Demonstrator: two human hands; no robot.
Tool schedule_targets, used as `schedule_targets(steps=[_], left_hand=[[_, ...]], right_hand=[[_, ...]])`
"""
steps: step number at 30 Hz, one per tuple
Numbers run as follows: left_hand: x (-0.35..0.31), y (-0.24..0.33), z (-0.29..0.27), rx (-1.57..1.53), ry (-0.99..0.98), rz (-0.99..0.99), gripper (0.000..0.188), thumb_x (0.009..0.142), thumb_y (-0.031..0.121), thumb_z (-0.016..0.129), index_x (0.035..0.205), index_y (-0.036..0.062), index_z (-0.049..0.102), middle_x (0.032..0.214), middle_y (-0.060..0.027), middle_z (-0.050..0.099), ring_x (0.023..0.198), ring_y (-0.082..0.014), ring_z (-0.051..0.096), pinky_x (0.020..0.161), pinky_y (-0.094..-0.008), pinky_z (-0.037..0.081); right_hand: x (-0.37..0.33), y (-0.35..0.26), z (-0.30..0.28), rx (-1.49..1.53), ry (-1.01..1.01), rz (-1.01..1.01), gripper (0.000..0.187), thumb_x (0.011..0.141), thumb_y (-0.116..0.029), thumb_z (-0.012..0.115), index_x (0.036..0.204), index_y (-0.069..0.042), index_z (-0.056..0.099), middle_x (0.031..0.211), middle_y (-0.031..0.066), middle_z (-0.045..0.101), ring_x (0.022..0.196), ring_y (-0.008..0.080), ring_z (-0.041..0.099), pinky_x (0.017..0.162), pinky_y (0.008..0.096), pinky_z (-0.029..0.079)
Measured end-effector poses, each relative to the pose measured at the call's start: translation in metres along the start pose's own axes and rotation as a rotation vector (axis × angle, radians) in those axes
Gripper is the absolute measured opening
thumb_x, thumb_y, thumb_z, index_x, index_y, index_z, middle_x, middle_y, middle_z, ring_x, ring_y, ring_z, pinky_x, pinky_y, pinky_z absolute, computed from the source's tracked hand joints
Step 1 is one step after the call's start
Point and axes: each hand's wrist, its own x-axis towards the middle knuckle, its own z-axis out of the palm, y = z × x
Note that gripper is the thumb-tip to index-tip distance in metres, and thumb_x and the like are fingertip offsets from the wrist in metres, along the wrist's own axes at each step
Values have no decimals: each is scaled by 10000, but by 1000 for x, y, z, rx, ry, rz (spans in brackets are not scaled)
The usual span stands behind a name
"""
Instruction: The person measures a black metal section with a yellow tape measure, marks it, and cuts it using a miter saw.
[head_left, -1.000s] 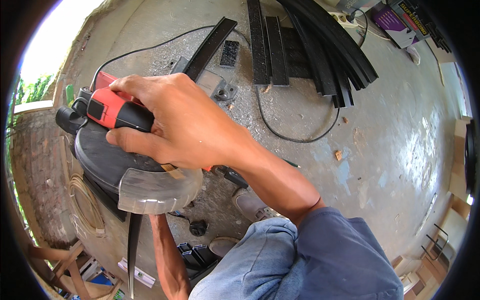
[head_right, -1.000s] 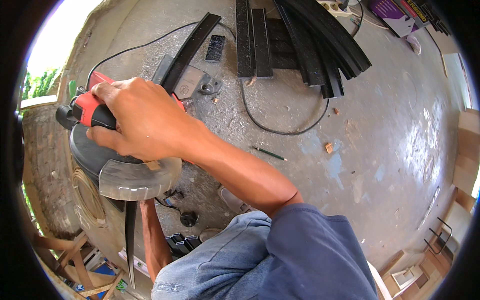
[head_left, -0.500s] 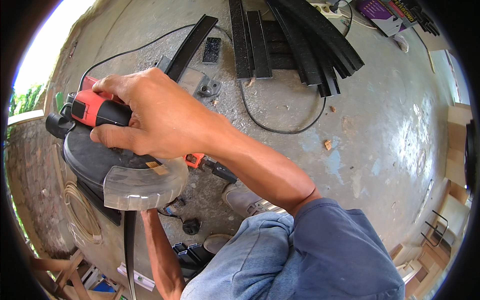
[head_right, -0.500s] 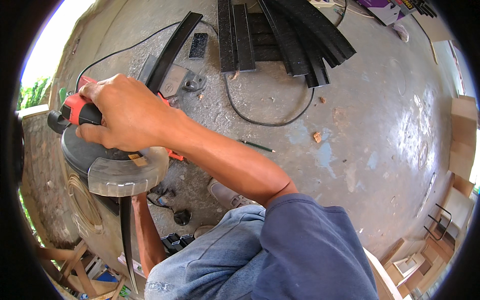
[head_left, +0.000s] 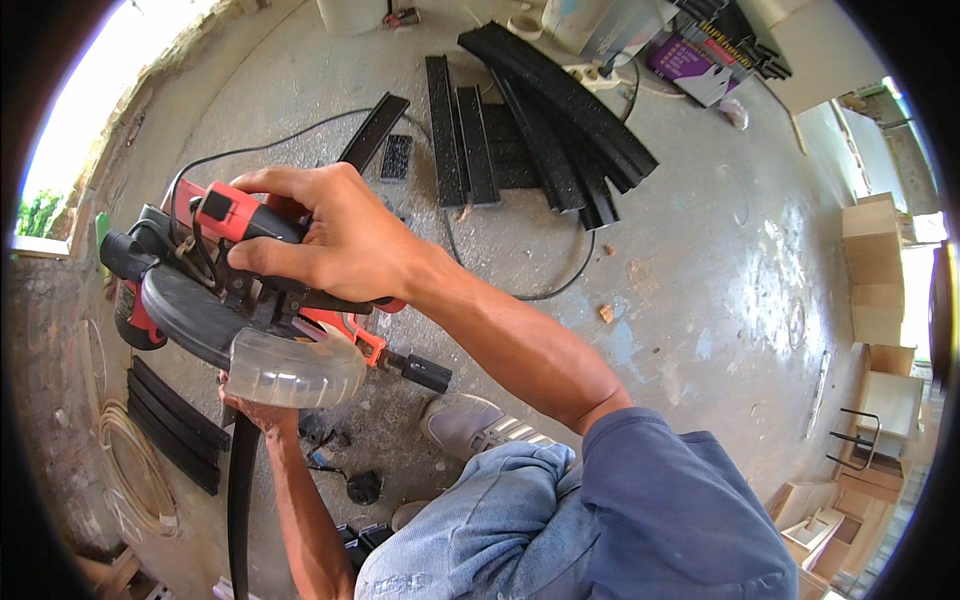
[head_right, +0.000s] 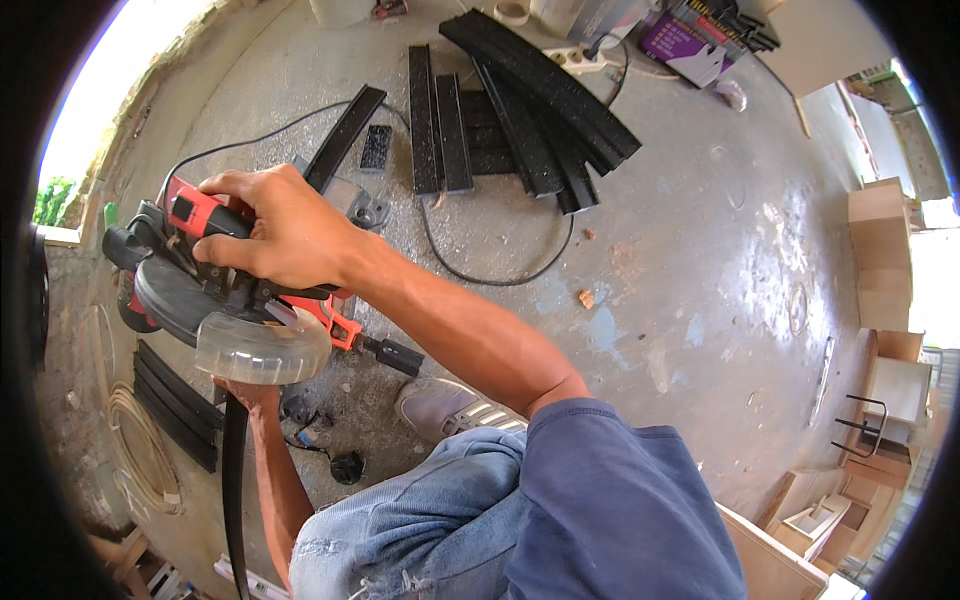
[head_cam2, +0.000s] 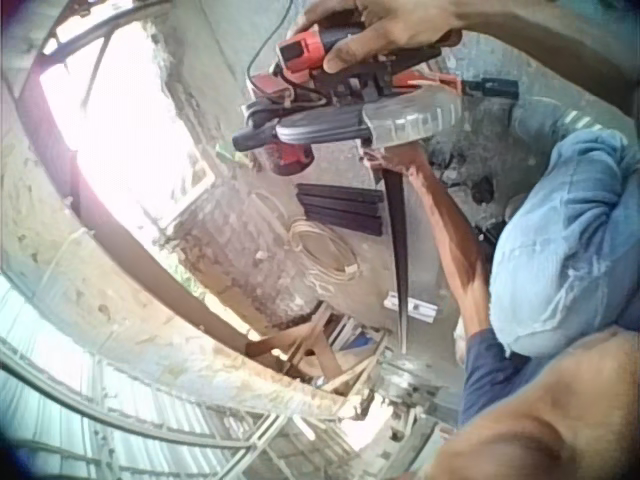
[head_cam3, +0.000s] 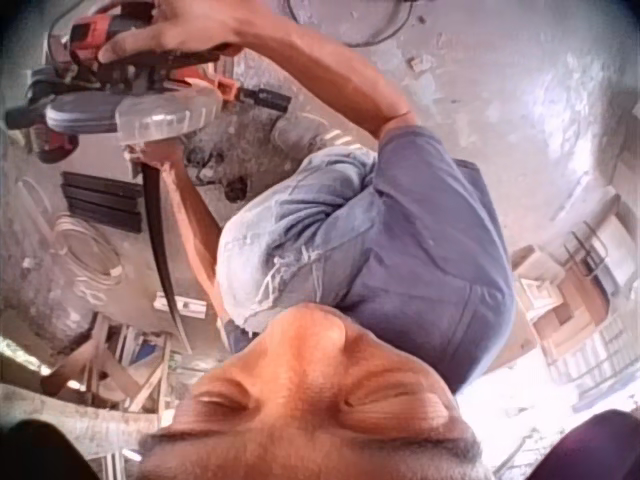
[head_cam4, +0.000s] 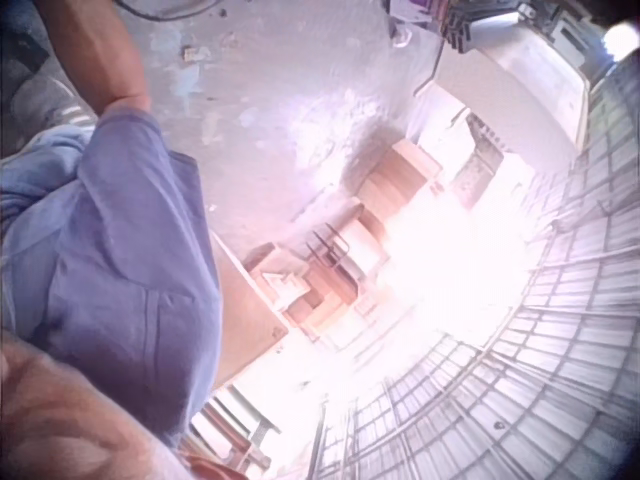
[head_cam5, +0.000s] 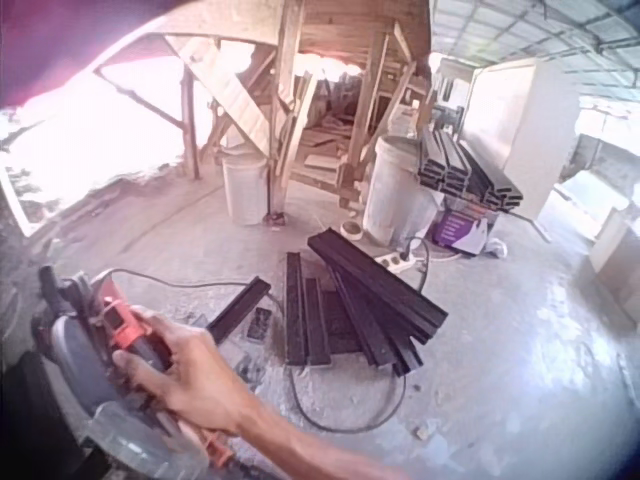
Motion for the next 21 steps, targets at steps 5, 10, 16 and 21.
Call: schedule_targets(steps=[5,10,16,21], left_hand=[[38,51,-31,135,-103,-210,463,715,252,786,1151,118,711,1315,-153,576,1303,-370,463,1120,-548,246],[40,49,-33,178,-144,-322,332,780,230,795,1076,101,721,1374,-167,494,1332,-348,427,1119,-550,226],[40,59,-30,171,-154,-338,333,779,267,802,1055,101,719,1350,-166,511,1326,-355,429,1118,-553,242],[46,71,-37,187,-190,-375,348,762,257,807,1055,101,702,1359,-182,493,1352,-383,409,1141,-558,241]], right_hand=[[-2,-7,1,51,-28,97,494,858,-181,787,1270,49,639,890,101,714,787,98,628,711,288,532],[0,-8,9,-229,-23,-168,554,937,-157,716,1411,38,505,898,122,696,717,132,627,704,322,527],[-6,-13,4,-501,-68,-329,634,978,-144,593,1540,-27,324,1108,283,635,880,438,640,807,470,517],[-2,-24,1,-614,-137,-271,551,955,-161,585,1434,-29,348,1199,332,583,912,530,620,784,566,521]])
